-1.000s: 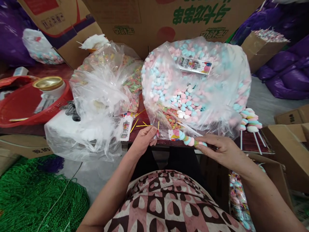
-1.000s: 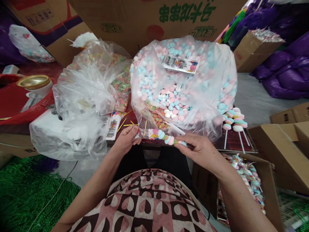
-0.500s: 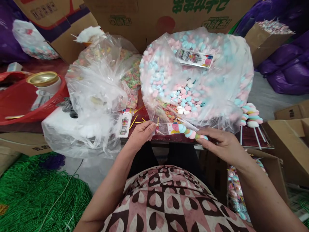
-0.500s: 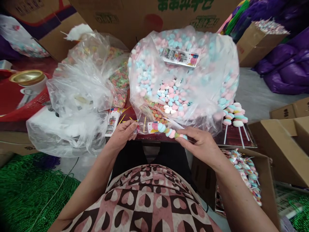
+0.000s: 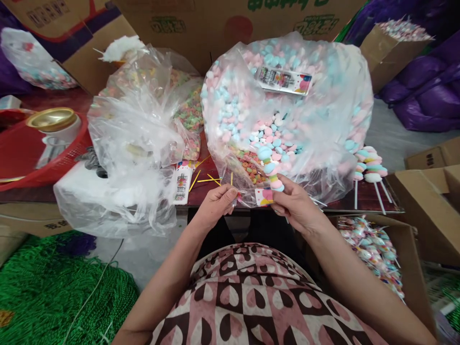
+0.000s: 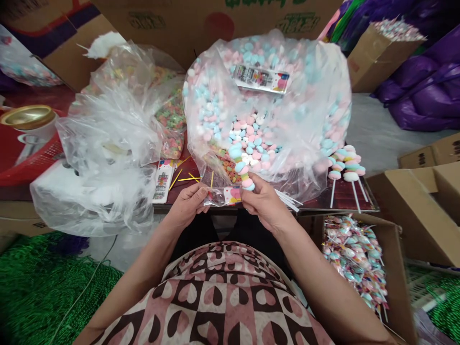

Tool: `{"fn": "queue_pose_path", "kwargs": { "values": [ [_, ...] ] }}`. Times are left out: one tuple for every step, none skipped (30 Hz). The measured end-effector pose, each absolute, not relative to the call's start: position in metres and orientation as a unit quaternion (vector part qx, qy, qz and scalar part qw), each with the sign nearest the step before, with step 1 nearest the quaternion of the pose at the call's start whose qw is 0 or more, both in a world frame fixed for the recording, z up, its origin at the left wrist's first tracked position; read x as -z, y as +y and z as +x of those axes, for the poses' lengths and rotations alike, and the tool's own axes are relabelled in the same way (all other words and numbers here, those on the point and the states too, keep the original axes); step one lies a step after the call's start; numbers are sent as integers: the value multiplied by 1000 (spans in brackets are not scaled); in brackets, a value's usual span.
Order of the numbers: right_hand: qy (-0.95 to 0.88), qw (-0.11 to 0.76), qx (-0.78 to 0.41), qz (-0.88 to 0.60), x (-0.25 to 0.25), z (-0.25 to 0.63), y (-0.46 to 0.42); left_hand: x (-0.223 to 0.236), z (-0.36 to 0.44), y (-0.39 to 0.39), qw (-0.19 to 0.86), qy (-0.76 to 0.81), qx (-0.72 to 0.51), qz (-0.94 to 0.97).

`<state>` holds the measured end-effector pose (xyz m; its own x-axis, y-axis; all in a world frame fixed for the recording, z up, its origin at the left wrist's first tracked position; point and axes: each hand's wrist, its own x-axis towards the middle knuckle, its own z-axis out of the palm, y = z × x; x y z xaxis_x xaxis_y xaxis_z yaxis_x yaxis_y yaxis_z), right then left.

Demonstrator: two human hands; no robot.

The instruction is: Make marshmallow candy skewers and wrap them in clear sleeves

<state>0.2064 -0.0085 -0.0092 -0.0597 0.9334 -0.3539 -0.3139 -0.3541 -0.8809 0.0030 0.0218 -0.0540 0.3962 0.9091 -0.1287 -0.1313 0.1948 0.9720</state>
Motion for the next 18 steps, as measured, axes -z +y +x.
{"fn": "queue_pose_path", "kwargs": {
  "values": [
    [-311,465,-667,-492,10,206,-9,54,3,22,658,391,-382,518],
    [-312,454,-676,-489,11,205,-9,53,3,21,647,395,-373,536],
    [-315,443,-684,-486,13,205,-10,52,3,21,636,398,-360,555],
    [-320,431,-690,-484,15,204,-10,50,3,20,625,401,-344,575],
    [-326,424,-693,-484,18,204,-10,48,4,20,615,403,-328,593],
    [-332,423,-688,-488,21,203,-10,46,4,19,607,404,-315,607],
    [-338,429,-676,-495,25,202,-10,43,4,19,604,404,-307,615],
    [-344,439,-658,-506,28,201,-10,41,3,18,605,402,-306,615],
    [-348,452,-637,-518,31,201,-10,39,3,18,610,400,-308,611],
    [-350,464,-618,-529,34,201,-10,37,2,18,615,399,-314,603],
    [-351,472,-604,-538,36,202,-10,36,1,19,620,399,-319,595],
    [-351,472,-599,-543,37,203,-10,36,1,19,622,402,-325,588],
    [-349,470,-600,-545,38,205,-10,36,0,20,622,406,-329,583],
    [-344,468,-605,-544,37,206,-10,37,0,21,620,411,-332,580],
    [-340,466,-614,-538,36,208,-10,38,0,21,618,416,-334,577],
    [-336,467,-624,-529,34,210,-10,40,1,22,618,419,-336,575],
    [-332,470,-634,-517,32,211,-11,41,1,22,619,420,-337,572],
    [-329,474,-642,-505,30,212,-11,43,2,23,621,420,-338,569]
  ]
}}
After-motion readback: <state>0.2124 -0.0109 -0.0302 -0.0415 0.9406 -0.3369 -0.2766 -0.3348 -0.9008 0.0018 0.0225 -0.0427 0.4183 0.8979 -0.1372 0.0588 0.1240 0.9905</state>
